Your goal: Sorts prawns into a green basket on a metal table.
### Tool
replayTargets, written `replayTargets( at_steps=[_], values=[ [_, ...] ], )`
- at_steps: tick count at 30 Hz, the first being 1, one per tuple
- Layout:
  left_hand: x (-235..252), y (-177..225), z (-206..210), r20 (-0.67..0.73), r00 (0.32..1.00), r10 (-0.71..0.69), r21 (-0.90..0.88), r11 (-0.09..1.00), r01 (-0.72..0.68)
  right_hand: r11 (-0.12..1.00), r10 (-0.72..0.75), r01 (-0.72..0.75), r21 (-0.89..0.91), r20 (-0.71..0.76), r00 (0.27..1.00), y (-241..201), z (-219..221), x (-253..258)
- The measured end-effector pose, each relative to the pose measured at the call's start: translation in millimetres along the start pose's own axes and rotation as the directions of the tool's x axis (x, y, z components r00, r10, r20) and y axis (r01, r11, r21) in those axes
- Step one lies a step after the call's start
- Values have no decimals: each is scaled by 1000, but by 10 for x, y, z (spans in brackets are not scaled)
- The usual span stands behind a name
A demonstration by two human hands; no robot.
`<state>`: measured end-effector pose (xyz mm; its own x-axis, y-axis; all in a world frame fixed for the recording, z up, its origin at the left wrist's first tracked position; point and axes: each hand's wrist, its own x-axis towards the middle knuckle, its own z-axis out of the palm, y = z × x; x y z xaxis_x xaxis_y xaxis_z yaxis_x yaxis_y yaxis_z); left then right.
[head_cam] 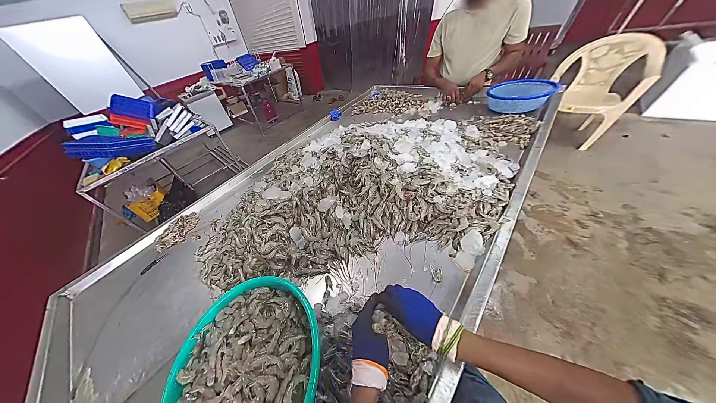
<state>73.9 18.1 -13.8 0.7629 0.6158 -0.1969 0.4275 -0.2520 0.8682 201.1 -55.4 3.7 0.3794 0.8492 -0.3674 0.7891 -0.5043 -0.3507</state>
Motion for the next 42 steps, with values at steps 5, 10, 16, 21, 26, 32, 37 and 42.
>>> replayTargets(
  at_steps=[5, 10, 16, 21, 26, 32, 37, 42],
  values=[
    [-15, 227, -141, 29, 987, -158, 203, 968, 149, 992, -46, 49, -114, 31, 998, -276, -141, -15],
    [2, 51, -342, 144, 979, -145, 84, 988, 134, 957, -19, 12, -289, -22, 1000, 25, -172, 241],
    [-19, -254, -445, 134, 984, 113, -389, 920, -53, 980, -41, 38, -198, -11, 999, 301, -610, 1121],
    [-65, -324, -401, 7, 968, 250, -473, 854, -217, 989, -142, 131, -74, -169, 975, 236, -236, 2186],
    [-170, -536, -561, 28, 993, 119, -480, 872, -91, 869, -493, 478, -129, -137, 859, 730, 123, 1816],
    [-298, -384, -492, -31, 968, 250, -506, 831, -230, 871, -315, 430, 238, -402, 860, 1171, -411, 1061],
    [-330, -388, -370, -88, 962, 257, -494, 828, -266, 970, 157, -135, 203, -98, 983, 948, -418, 800],
    [-322, -246, -244, 28, 993, 116, -458, 884, -90, 851, 492, -465, 244, -63, 868, 402, 32, 1062]
  ],
)
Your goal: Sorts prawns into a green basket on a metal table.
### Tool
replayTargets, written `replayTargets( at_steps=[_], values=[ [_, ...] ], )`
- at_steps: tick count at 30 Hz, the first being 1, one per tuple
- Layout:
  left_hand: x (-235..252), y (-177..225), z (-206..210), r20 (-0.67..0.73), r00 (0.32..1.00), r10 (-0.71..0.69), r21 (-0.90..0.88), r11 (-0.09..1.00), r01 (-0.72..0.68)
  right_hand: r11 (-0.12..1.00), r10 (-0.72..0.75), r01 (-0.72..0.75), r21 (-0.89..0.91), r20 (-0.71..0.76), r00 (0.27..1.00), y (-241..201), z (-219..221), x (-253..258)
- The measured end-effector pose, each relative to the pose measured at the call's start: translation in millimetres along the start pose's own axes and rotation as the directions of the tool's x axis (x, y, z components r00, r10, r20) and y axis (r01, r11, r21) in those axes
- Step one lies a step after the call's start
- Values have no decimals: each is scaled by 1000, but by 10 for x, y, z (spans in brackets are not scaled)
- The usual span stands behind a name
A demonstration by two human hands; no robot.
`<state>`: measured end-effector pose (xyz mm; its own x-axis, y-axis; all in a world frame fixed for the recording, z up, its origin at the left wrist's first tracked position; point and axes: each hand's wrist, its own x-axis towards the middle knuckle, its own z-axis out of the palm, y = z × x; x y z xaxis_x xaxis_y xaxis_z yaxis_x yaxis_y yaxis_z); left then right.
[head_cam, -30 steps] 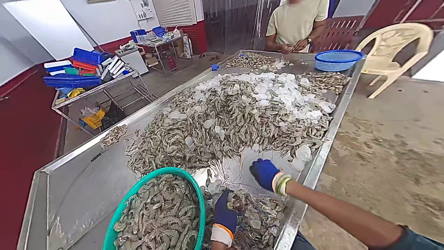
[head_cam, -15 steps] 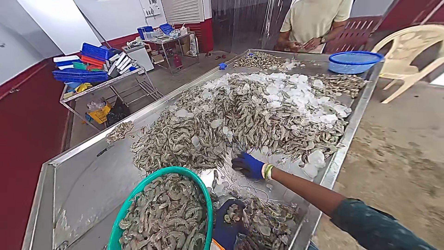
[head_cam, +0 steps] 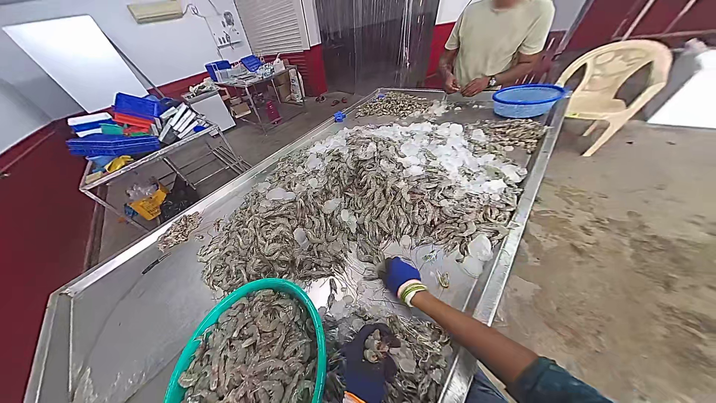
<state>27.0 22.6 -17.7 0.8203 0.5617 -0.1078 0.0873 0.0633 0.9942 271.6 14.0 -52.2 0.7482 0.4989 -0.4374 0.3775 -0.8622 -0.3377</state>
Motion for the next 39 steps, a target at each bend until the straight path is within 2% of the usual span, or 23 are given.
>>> replayTargets(
  at_steps=[3, 6, 9, 11, 14, 16, 19, 21, 23, 25, 28, 30, 31, 33, 35, 37, 39],
  values=[
    [-11, -98, 3, -28, 999, -24, 82, 996, 26, 989, -134, 132, -68, -20, 991, -151, 263, -90],
    [-15, -178, -76, -112, 993, -39, 70, 996, 47, 938, -278, 281, -204, 41, 960, 26, 321, -235],
    [-30, -164, -149, -187, 980, -64, -3, 998, 64, 950, -275, 281, -138, 57, 960, 244, 138, -213],
    [6, -244, -162, -211, 977, -4, 10, 1000, 6, 954, -277, 281, -102, 49, 960, 245, 74, -183],
    [33, -287, -128, -176, 976, 131, 207, 974, -93, 936, -271, 270, -226, 27, 962, 149, 258, -209],
    [51, -287, -140, -146, 978, 151, 374, 923, -87, 916, -284, 290, -276, 64, 957, 106, 380, -344],
    [118, -156, -104, -116, 991, 63, 501, 866, 3, 910, -322, 355, -215, 176, 930, 100, 320, -692],
    [197, -44, -3, -105, 994, -3, 482, 875, 54, 877, -423, 457, -146, 216, 880, 55, 219, -942],
    [288, 1, 103, -112, 993, -24, 458, 886, 72, 828, -513, 541, -148, 193, 837, 4, 128, -1154],
    [343, 90, 188, -157, 984, -83, 470, 870, 148, 835, -499, 523, -171, 164, 851, -42, 40, -1297],
    [369, 250, 228, -136, 951, -277, 616, 729, 300, 854, -442, 467, -229, 155, 884, -46, 34, -1339],
    [358, 280, 212, -81, 931, -356, 674, 668, 314, 839, -446, 473, -269, 159, 881, -10, 65, -1269],
    [347, 269, 192, -53, 932, -358, 662, 687, 301, 831, -451, 478, -286, 159, 879, 9, 67, -1219],
    [344, 203, 132, -6, 949, -316, 606, 753, 255, 858, -443, 464, -220, 138, 886, 64, 28, -1138],
    [379, 57, 45, 34, 964, -265, 569, 798, 199, 896, -444, 443, 40, 118, 888, 203, -66, -1032],
    [377, -45, -45, 45, 972, -230, 533, 828, 171, 846, -513, 474, 245, 131, 848, 390, -165, -892],
    [377, -129, -120, 9, 984, -177, 482, 863, 151, 830, -557, 532, 167, 198, 807, 483, -227, -789]
  ],
)
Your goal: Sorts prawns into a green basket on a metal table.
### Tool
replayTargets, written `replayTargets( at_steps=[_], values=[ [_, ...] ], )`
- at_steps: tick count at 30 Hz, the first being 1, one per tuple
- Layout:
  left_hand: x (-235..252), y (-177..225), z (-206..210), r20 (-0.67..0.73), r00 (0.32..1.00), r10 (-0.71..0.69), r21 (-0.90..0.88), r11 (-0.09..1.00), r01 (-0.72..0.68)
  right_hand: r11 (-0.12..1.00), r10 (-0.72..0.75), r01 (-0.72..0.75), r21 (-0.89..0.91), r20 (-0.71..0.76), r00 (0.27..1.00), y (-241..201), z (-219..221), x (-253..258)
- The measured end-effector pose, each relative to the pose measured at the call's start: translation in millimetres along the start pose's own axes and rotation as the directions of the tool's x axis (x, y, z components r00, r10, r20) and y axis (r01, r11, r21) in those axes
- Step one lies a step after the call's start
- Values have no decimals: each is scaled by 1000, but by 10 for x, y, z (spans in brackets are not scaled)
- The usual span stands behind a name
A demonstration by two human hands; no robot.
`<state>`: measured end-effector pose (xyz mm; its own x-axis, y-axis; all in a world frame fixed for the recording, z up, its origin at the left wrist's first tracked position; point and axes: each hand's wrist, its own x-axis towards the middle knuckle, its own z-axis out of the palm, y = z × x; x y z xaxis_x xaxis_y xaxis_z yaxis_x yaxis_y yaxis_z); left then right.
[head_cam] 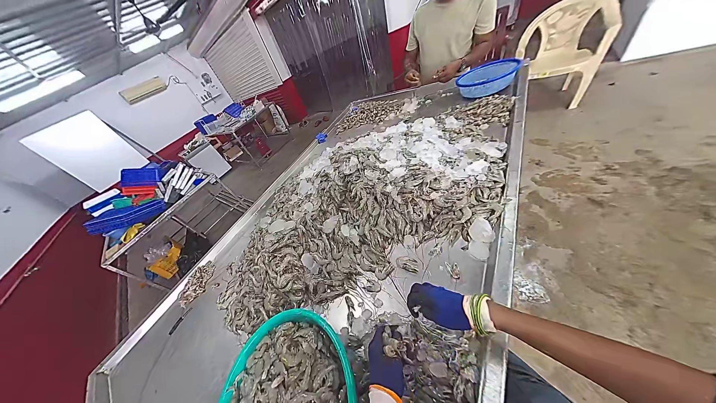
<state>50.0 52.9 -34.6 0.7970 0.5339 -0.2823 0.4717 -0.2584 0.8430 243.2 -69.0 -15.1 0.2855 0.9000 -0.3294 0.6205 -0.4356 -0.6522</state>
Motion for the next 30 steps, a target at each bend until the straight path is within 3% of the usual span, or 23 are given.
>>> replayTargets(
  at_steps=[2, 6, 8, 9, 11, 13, 15, 18, 22, 25, 30],
  values=[
    [-25, 18, -5, -65, 997, 30, -50, 998, -33, 998, -18, 20, -53, 40, 999, -24, 41, 4],
    [-3, 55, 46, -140, 986, 91, -75, 992, -102, 966, -137, 133, 220, 3, 991, -166, 377, 49],
    [-16, 5, 16, -176, 981, 86, -160, 980, -115, 984, -103, 94, 150, 57, 993, -168, 318, 36],
    [-49, 16, -34, -179, 982, 61, -211, 972, -99, 998, -29, 25, 52, 68, 997, -118, 207, 81],
    [-140, 75, -124, -156, 988, -4, -315, 948, -46, 953, 270, -270, -134, -19, 963, -79, -130, 269],
    [-150, 5, -107, -141, 990, 1, -396, 916, -58, 856, 470, -501, -127, -212, 857, 26, -303, 611],
    [-166, 24, -58, -189, 981, 36, -392, 913, -109, 831, 506, -552, -71, -317, 802, 194, -241, 1000],
    [-221, 86, -60, -247, 969, 20, -299, 949, -96, 871, 443, -480, -103, -256, 859, 89, 78, 1065],
    [-112, -95, 74, -297, 947, 123, -73, 986, -151, 911, 388, -378, -166, 32, 921, -330, 419, 450],
    [19, -193, 152, -269, 938, 219, 50, 976, -214, 941, 247, -222, -257, 69, 967, -653, 489, 145],
    [-69, 51, 115, -248, 968, -48, 149, 985, 87, 887, 77, -80, -455, -25, 997, -808, 480, 66]
  ],
)
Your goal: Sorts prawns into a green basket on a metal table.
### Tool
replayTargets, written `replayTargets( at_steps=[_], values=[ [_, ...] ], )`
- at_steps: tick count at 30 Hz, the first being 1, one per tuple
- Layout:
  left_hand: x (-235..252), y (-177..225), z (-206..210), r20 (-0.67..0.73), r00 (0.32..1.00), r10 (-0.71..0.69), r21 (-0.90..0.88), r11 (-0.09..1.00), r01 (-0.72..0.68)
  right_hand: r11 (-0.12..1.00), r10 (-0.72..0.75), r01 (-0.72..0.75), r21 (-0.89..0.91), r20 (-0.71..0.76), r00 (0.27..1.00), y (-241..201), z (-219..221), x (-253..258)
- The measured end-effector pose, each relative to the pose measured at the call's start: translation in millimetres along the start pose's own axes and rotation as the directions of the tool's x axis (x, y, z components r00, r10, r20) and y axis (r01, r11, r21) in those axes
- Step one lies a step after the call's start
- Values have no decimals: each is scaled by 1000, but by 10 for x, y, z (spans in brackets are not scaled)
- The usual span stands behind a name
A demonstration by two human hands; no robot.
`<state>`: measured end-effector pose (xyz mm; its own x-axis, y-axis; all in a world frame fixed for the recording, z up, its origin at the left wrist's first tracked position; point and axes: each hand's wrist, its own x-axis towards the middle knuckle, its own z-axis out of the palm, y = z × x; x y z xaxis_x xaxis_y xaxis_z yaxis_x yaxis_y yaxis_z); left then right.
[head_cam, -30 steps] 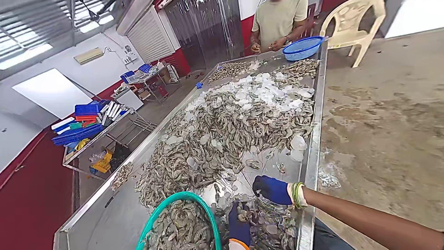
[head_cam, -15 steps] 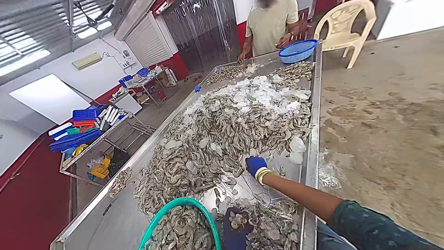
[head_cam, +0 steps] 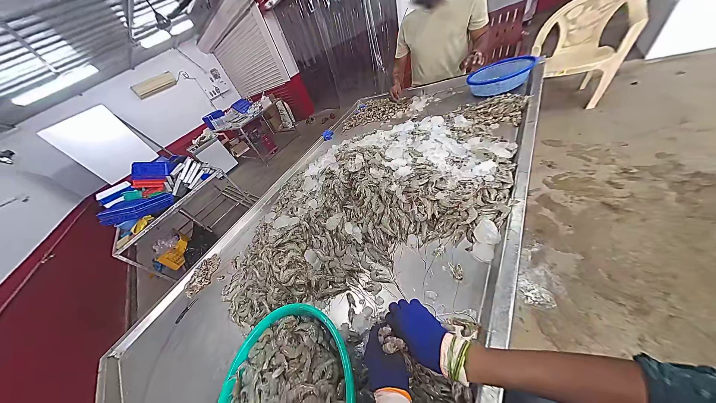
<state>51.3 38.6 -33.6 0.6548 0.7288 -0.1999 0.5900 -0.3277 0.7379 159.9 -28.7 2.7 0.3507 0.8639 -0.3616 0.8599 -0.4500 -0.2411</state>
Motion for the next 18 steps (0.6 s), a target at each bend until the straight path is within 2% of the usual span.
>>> replayTargets(
  at_steps=[2, 4, 7, 9, 10, 12, 15, 18],
  values=[
    [3, 22, -73, 114, 992, -55, 39, 998, 51, 994, -87, 84, -66, -39, 995, 62, 52, 38],
    [-5, 32, -154, 188, 980, -62, 32, 998, 57, 993, -100, 95, -74, -70, 992, 153, 46, 69],
    [-67, 18, -303, 198, 980, -20, -79, 996, 36, 997, 63, -66, -35, -80, 995, 546, -71, 166],
    [-36, -144, -317, 158, 987, 40, -222, 975, -4, 988, 142, -138, -64, 52, 989, 888, -167, 313],
    [-14, -212, -318, 155, 985, 72, -288, 957, -24, 991, 116, -108, -84, 97, 989, 968, -202, 409],
    [10, -215, -306, 163, 980, 118, -423, 905, -39, 990, -98, 103, -98, 49, 994, 941, -251, 686],
    [2, -264, -178, 88, 984, 154, -612, 788, -69, 900, -412, 407, -154, -2, 911, 692, -201, 1271],
    [-10, -334, -177, 53, 961, 271, -760, 636, -138, 910, -413, 408, -70, -77, 908, 695, -99, 1692]
  ],
)
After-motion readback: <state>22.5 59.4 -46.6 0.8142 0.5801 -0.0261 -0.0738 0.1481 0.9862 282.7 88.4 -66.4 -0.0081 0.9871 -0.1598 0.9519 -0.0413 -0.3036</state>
